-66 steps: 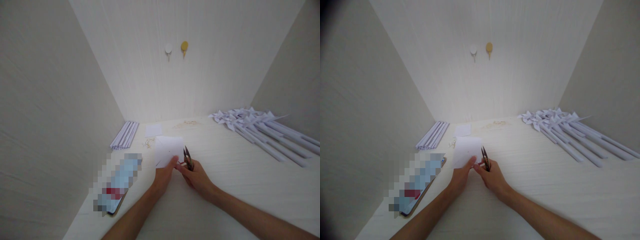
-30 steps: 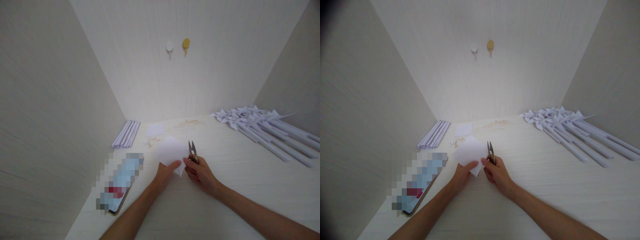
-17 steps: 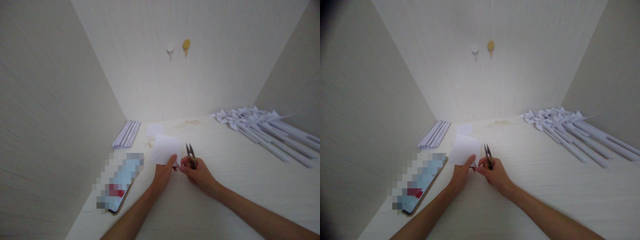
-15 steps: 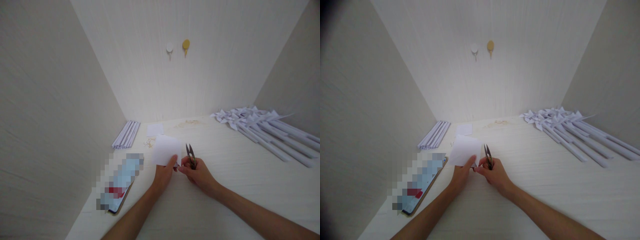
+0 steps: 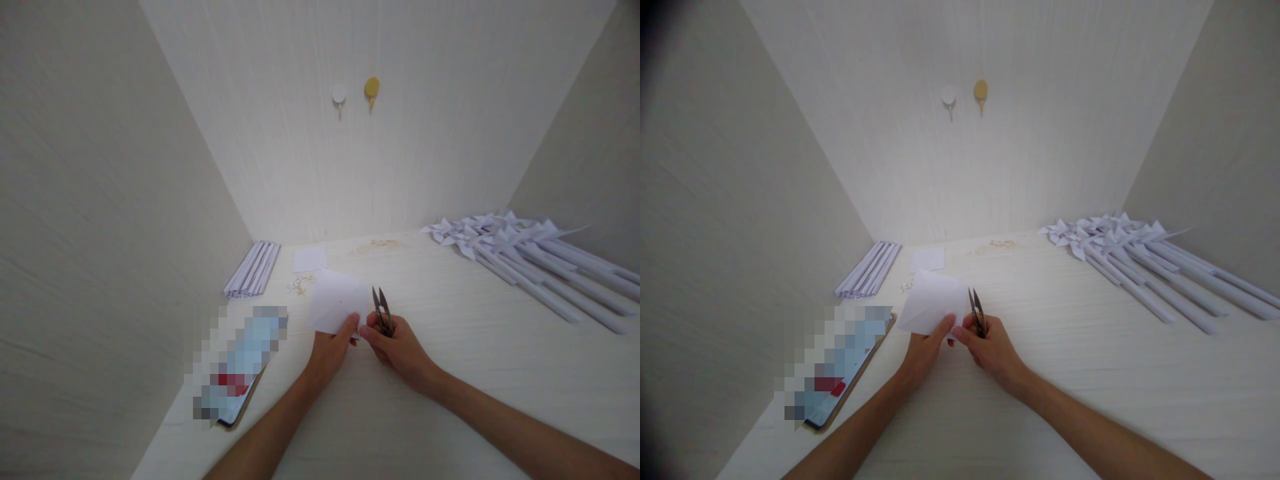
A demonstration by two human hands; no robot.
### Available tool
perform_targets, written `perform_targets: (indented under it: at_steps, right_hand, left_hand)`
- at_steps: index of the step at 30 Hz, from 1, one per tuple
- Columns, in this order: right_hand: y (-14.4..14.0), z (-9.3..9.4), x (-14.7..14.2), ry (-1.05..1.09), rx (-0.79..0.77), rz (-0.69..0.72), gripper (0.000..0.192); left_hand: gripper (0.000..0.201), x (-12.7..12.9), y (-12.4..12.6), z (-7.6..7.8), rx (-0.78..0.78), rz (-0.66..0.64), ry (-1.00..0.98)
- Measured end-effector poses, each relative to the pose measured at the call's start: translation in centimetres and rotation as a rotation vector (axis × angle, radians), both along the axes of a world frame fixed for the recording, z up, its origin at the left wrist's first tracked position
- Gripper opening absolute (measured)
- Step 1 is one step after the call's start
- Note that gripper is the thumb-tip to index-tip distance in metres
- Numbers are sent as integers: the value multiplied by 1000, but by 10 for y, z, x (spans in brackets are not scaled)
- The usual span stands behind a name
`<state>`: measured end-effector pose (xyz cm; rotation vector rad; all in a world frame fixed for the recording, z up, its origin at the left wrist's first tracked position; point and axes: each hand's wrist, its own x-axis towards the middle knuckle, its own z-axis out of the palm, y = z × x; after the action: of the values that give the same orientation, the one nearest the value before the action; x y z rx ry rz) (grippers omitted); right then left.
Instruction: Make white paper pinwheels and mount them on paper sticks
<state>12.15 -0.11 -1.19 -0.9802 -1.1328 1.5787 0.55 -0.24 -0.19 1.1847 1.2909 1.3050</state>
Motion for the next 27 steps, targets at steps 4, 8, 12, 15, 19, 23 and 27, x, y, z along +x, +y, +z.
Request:
perform_targets:
  at_steps: [4,8,12,15,19,23,27]
  right_hand:
    - [0,-1,1,15,13,16,36]
    - [0,-1,1,21,13,9,37]
    - [1,-1,1,42,13,36,38]
    - [1,-2,2,37,17,47,38]
    - [0,-2,3,51,24,67,35]
    - [-6,1,3,187,-83,235,33]
    - [-14,2,1,170,-154,339,35]
  left_hand:
    - [24,0,0,0,-6,-8,9]
    - [23,0,1,-2,0,-23,-11]
    - [21,0,0,-2,-15,-21,-39]
    - [19,1,0,-1,-39,-21,-50]
    - [22,0,2,-2,-23,-17,-55]
    - [23,-4,10,-6,29,110,-161]
    - [18,-8,15,-3,72,160,-303]
